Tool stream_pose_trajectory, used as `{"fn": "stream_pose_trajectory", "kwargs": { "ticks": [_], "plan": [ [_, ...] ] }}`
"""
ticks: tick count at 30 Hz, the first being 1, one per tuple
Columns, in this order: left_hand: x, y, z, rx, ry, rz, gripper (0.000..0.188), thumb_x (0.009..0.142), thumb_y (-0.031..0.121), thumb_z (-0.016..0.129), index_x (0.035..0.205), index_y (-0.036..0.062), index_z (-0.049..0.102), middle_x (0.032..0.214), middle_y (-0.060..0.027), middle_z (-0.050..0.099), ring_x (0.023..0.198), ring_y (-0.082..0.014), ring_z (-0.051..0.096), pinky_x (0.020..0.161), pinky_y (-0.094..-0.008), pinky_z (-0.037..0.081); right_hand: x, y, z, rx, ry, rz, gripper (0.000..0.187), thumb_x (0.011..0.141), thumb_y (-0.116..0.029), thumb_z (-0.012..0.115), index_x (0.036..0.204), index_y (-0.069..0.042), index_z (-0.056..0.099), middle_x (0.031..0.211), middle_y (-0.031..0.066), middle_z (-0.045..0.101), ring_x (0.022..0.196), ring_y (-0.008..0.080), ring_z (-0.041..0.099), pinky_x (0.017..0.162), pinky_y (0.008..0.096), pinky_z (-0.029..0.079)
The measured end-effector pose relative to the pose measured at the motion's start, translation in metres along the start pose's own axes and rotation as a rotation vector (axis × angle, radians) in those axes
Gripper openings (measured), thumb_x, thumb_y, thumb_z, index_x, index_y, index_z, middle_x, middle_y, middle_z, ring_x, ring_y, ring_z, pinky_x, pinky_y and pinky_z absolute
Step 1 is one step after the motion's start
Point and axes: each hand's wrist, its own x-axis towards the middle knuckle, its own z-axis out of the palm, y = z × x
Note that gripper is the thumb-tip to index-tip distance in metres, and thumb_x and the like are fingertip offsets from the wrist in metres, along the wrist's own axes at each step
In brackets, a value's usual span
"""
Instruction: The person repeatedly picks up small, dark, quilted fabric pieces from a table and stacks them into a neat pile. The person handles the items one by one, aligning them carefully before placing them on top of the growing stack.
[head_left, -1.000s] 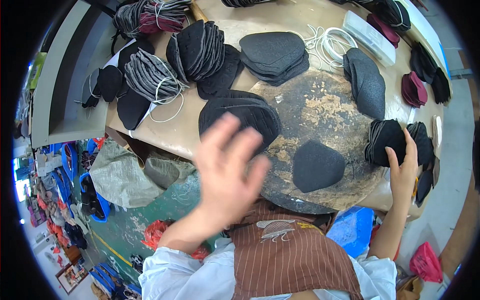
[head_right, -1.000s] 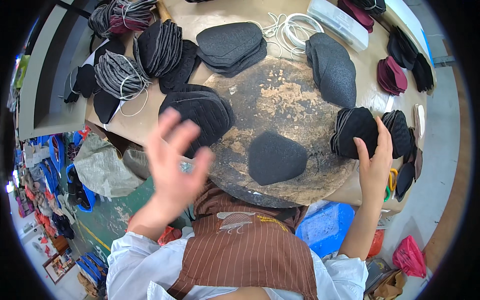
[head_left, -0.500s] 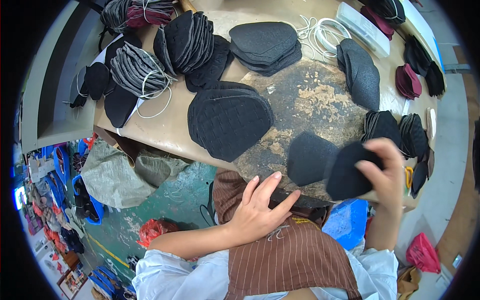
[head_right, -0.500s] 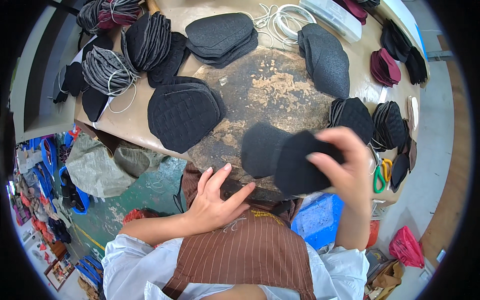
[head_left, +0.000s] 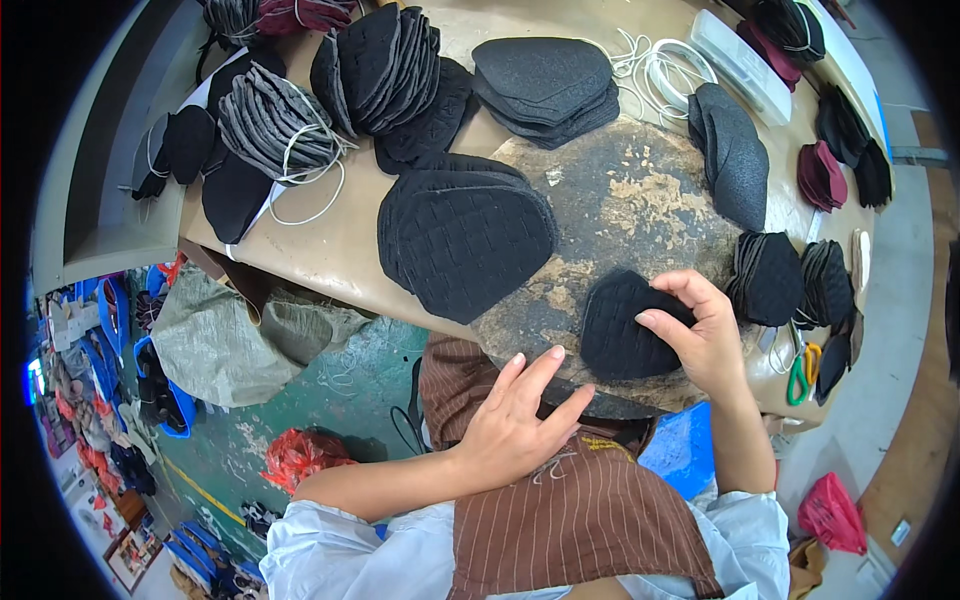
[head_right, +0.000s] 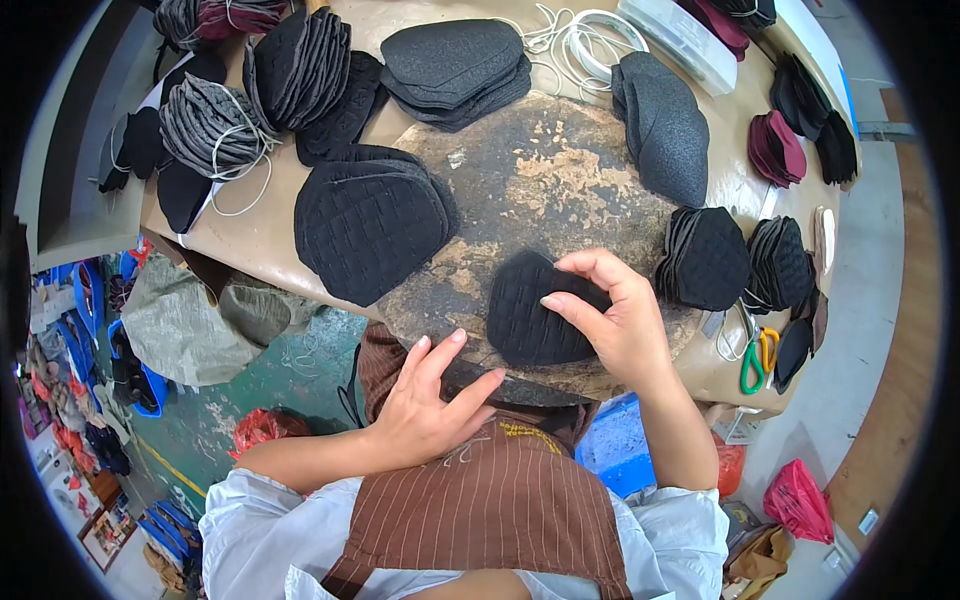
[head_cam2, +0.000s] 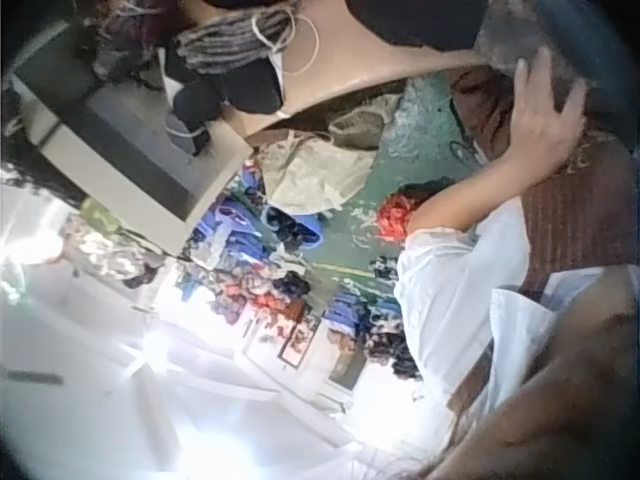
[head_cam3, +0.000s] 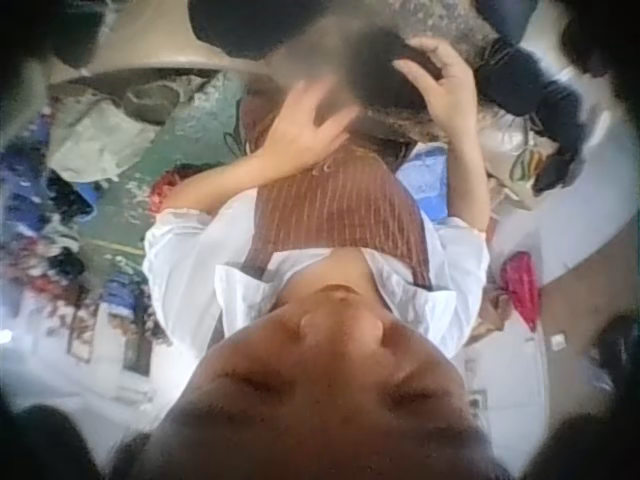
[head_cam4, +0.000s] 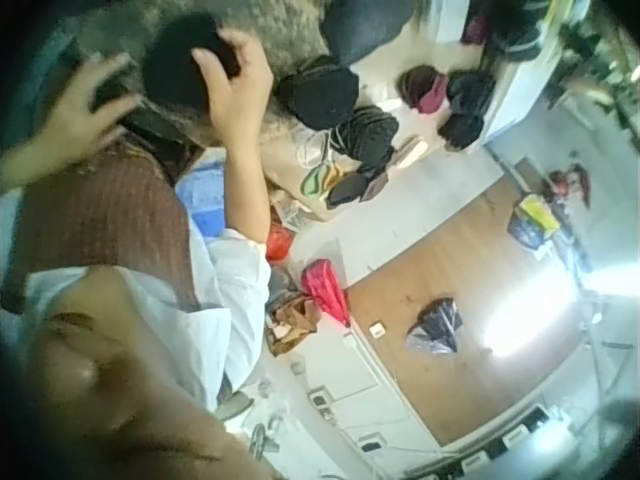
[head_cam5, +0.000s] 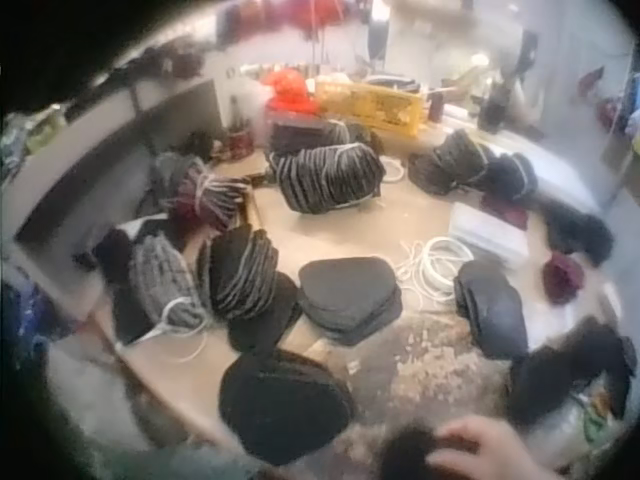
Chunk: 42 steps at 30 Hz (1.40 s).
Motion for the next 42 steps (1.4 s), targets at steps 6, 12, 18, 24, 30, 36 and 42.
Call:
{"fn": "stream_pose_trajectory", "kwargs": {
  "ticks": [6, 12, 18, 24, 30, 36, 42],
  "plan": [
    [0.005, 0.001, 0.0, 0.039, 0.005, -0.017, 0.065, 0.068, 0.031, 0.079, 0.127, 0.0161, 0.057, 0.128, -0.0218, 0.04, 0.124, -0.0318, 0.038, 0.098, -0.0496, 0.039, 0.002, 0.001, -0.002, -0.02, -0.021, 0.002, 0.027, 0.08, -0.001, 0.072, 0.103, 0.003, 0.06, 0.097, 0.0049, 0.064, 0.093, 0.0097, 0.059, 0.084, 0.0259, 0.048],
    [0.005, 0.001, 0.005, 0.168, -0.03, -0.033, 0.073, 0.067, 0.034, 0.08, 0.133, 0.0189, 0.053, 0.128, -0.0182, 0.04, 0.121, -0.0283, 0.039, 0.098, -0.0444, 0.036, 0.004, -0.007, 0.0, -0.075, -0.019, 0.006, 0.025, 0.08, -0.002, 0.072, 0.102, 0.003, 0.061, 0.095, 0.0069, 0.067, 0.09, 0.0094, 0.061, 0.081, 0.0256, 0.049],
    [0.009, -0.001, 0.0, 0.303, -0.056, 0.059, 0.073, 0.068, 0.039, 0.076, 0.132, 0.0119, 0.052, 0.139, -0.015, 0.037, 0.126, -0.023, 0.04, 0.106, -0.0446, 0.026, 0.005, -0.008, 0.0, -0.061, 0.013, 0.087, 0.023, 0.081, -0.004, 0.073, 0.099, 0.004, 0.063, 0.088, 0.0071, 0.069, 0.083, 0.0082, 0.063, 0.074, 0.024, 0.051],
    [0.055, -0.008, -0.021, 0.231, -0.311, 0.142, 0.06, 0.07, 0.052, 0.07, 0.107, 0.0061, 0.058, 0.15, -0.0186, 0.032, 0.136, -0.0253, 0.034, 0.108, -0.052, 0.017, 0.015, -0.026, 0.002, -0.407, 0.016, 0.097, 0.019, 0.077, -0.006, 0.074, 0.088, 0.002, 0.061, 0.074, 0.01, 0.065, 0.067, 0.0169, 0.063, 0.063, 0.0303, 0.049],
    [0.11, -0.008, -0.033, -0.169, -0.126, -0.036, 0.06, 0.078, 0.042, 0.07, 0.117, 0.0006, 0.052, 0.134, -0.0214, 0.047, 0.124, -0.0335, 0.045, 0.101, -0.0512, 0.029, 0.003, -0.03, -0.011, -0.721, 0.12, -0.199, 0.021, 0.071, -0.009, 0.075, 0.077, -0.002, 0.057, 0.083, 0.0141, 0.057, 0.071, 0.0328, 0.057, 0.062, 0.0386, 0.044],
    [0.091, -0.006, -0.076, -0.945, 0.033, -0.442, 0.044, 0.084, 0.003, 0.067, 0.123, -0.0002, 0.048, 0.103, -0.0148, 0.063, 0.094, -0.0214, 0.065, 0.08, -0.0304, 0.05, -0.045, -0.036, -0.012, 0.143, 0.092, -0.052, 0.035, 0.076, 0.005, 0.072, 0.103, -0.002, 0.051, 0.091, 0.0058, 0.06, 0.082, 0.0108, 0.061, 0.071, 0.0236, 0.049],
    [0.123, -0.094, -0.12, 0.302, 0.485, -0.16, 0.037, 0.078, 0.008, 0.073, 0.113, 0.0036, 0.06, 0.113, -0.0154, 0.062, 0.098, -0.0303, 0.064, 0.087, -0.0348, 0.049, -0.051, -0.021, -0.035, -0.007, 0.224, -0.137, 0.024, 0.078, 0.004, 0.068, 0.099, -0.001, 0.059, 0.084, 0.0041, 0.063, 0.075, 0.0101, 0.061, 0.067, 0.0232, 0.048]
  ]
}}
